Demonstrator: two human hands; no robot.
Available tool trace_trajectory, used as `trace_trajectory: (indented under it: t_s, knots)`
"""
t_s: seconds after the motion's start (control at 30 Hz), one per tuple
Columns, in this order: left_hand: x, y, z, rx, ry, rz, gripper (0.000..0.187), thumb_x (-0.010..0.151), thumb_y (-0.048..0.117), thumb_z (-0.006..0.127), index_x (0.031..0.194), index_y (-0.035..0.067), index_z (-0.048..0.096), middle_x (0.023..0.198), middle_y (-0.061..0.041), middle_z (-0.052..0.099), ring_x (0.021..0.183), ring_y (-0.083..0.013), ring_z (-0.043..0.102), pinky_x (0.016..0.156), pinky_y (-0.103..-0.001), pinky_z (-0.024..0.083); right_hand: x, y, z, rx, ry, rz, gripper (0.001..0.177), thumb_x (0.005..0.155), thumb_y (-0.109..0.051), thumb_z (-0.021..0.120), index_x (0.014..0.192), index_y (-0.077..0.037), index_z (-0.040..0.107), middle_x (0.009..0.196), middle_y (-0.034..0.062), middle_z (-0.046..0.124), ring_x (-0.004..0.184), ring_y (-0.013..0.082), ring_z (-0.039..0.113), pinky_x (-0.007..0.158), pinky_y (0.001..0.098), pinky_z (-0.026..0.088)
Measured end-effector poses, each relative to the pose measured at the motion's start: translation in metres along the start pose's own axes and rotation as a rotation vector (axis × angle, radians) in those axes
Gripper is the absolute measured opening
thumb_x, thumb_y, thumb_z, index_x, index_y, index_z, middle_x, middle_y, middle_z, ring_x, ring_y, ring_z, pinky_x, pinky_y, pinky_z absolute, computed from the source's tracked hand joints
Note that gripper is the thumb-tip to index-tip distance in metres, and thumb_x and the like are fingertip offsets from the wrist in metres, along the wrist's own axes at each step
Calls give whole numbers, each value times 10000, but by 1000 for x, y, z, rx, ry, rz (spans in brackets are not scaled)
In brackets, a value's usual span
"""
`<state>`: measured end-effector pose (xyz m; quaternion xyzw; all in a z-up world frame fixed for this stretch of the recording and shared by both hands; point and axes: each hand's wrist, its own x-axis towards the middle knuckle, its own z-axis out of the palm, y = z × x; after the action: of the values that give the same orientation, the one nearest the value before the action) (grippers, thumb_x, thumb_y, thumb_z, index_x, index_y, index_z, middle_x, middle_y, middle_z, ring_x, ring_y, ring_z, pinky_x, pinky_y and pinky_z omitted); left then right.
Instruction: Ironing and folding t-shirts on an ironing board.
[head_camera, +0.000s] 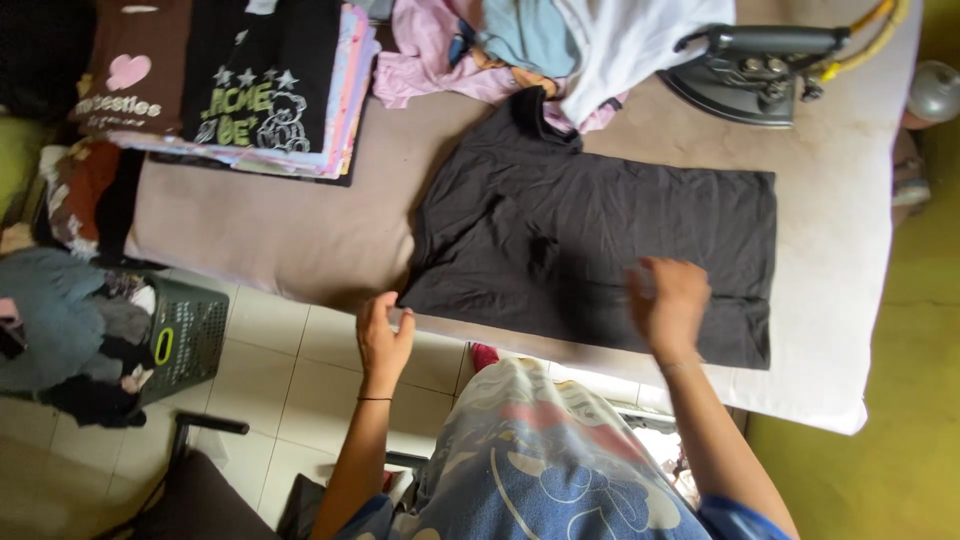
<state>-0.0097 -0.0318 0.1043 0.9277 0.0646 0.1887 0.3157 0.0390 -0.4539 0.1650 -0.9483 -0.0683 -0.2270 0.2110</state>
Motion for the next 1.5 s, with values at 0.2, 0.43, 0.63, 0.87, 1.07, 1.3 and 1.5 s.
trace_trajectory:
  t_s: [0.2,0.43,0.63,0.87,1.07,1.3,1.5]
  knots:
    - [-18,0,14,45,74,50,348,822,95,740,1151,14,660,1153,-178,604,1028,-383,615,904,-443,500,96,-119,133,117,-108,-580,452,828,-143,655,1277,-100,693,1335,104,670,1215,339,560,954,505,438]
    - [-14,-25,22,-111,-58,119,228,864,-7,628,1086,44,618,1245,-223,584,909,-307,636,858,-419,535,60,-129,142,-213,-573,-460,289,945,-231,640,1221,-148,657,1221,74,613,1233,294,525,1176,680,265]
    - [27,-39,35,-733,-278,-973,291,1017,244,638,1176,38,506,940,-171,623,725,-296,689,617,-383,573,-11,-132,146,153,-317,-434,516,921,-206,665,1412,-76,574,1519,133,512,1462,336,412,1209,662,213]
    - [24,-50,28,-501,-255,-451,380,819,20,681,1189,69,607,1072,-107,614,887,-220,628,672,-337,576,-10,-139,152,71,-496,-460,558,954,-389,602,1474,-204,518,1630,97,344,1530,336,243,1126,779,159]
    - [26,-46,25,-135,-141,-102,327,851,30,689,1166,35,604,1123,-168,579,1039,-346,591,857,-429,517,-3,-143,156,3,-601,-419,596,947,-518,524,1498,-295,481,1654,105,260,1545,346,152,1053,858,105]
    - [42,26,20,23,-71,249,367,946,286,697,1222,54,627,1163,-148,632,1059,-341,609,900,-471,486,-28,-134,148,59,-386,-461,618,916,-413,671,1456,-139,549,1604,126,392,1524,296,322,1152,795,152]
    - [48,-24,66,275,-296,49,386,1017,358,669,1286,85,624,1092,-139,651,928,-337,644,858,-495,460,-14,-134,115,-17,-385,-247,621,841,-380,744,1375,-101,595,1516,184,478,1442,364,395,1145,627,287]
